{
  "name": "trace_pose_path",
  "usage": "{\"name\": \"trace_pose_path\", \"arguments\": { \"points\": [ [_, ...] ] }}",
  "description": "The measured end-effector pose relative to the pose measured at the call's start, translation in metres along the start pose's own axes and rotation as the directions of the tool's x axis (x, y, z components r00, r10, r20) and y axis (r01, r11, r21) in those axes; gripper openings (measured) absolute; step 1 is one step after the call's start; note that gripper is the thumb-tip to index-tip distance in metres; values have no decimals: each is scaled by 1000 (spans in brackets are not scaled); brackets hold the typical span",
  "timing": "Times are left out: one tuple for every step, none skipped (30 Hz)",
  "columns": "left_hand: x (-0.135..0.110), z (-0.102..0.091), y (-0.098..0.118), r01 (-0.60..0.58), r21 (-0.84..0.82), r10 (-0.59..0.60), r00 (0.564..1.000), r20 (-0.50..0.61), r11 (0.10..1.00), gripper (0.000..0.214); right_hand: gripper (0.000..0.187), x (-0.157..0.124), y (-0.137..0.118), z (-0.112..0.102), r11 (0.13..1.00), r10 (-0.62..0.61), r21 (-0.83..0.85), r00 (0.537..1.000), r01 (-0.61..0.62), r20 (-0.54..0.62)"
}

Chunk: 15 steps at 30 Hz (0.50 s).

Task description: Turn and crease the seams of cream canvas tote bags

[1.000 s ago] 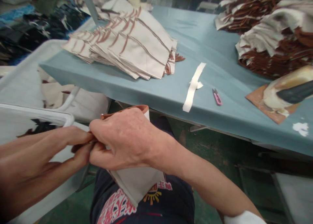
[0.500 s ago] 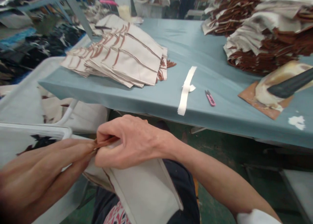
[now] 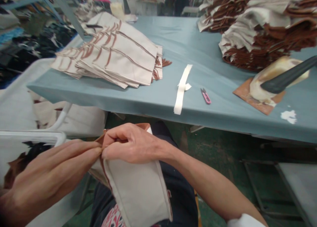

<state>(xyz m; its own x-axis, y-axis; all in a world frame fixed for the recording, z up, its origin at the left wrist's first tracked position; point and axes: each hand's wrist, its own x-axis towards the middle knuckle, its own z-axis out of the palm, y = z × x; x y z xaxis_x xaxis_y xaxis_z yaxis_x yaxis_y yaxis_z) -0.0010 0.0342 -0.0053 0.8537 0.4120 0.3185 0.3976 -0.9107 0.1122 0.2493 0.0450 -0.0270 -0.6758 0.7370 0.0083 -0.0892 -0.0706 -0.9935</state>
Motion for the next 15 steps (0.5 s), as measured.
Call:
{"name": "trace_pose_path", "arguments": {
  "points": [
    [1,1,2,13,0,-13,1000,-28,1000,44,11,0,1,1,1000,8,-2,1000,-8,-22],
    [2,3,4,36,-12,-36,998,-54,999,41,10,0,2,3,1000,11,-7,999,-11,-42],
    [2,5,7,59,-36,-62,995,-81,998,38,9,0,3,6,1000,10,-13,998,-10,-54],
    [2,6,11,93,-67,-100,990,-99,993,34,8,0,3,8,1000,-4,-20,998,3,-59],
    [1,7,14,134,-105,-145,983,-111,985,31,7,0,4,10,999,-33,-34,998,31,-56],
    [1,7,18,181,-138,-198,973,-118,974,28,7,-1,4,13,996,-77,-59,996,74,-51],
    [0,6,20,230,-159,-251,960,-122,960,25,8,-2,4,15,987,-130,-99,990,125,-54],
    [0,5,22,279,-166,-301,945,-128,946,23,9,-3,4,16,973,-186,-153,981,175,-62],
    [-1,3,23,319,-170,-342,931,-128,932,22,11,-4,4,17,952,-240,-215,968,219,-73],
    [0,0,24,347,-180,-370,921,-117,921,22,11,-5,4,18,927,-284,-277,955,252,-81],
    [0,-2,23,355,-200,-379,920,-97,913,21,12,-6,3,19,903,-315,-332,946,272,-83],
    [1,-5,22,356,-232,-379,924,-62,905,19,11,-7,3,19,883,-332,-375,940,281,-79],
    [2,-7,21,354,-270,-374,927,-23,895,16,10,-7,3,19,868,-339,-406,938,285,-67],
    [2,-9,19,359,-306,-372,928,16,882,13,9,-7,3,19,858,-339,-428,939,284,-55],
    [2,-11,18,363,-339,-367,929,54,868,12,8,-7,3,19,851,-331,-445,943,278,-43]
  ]
}}
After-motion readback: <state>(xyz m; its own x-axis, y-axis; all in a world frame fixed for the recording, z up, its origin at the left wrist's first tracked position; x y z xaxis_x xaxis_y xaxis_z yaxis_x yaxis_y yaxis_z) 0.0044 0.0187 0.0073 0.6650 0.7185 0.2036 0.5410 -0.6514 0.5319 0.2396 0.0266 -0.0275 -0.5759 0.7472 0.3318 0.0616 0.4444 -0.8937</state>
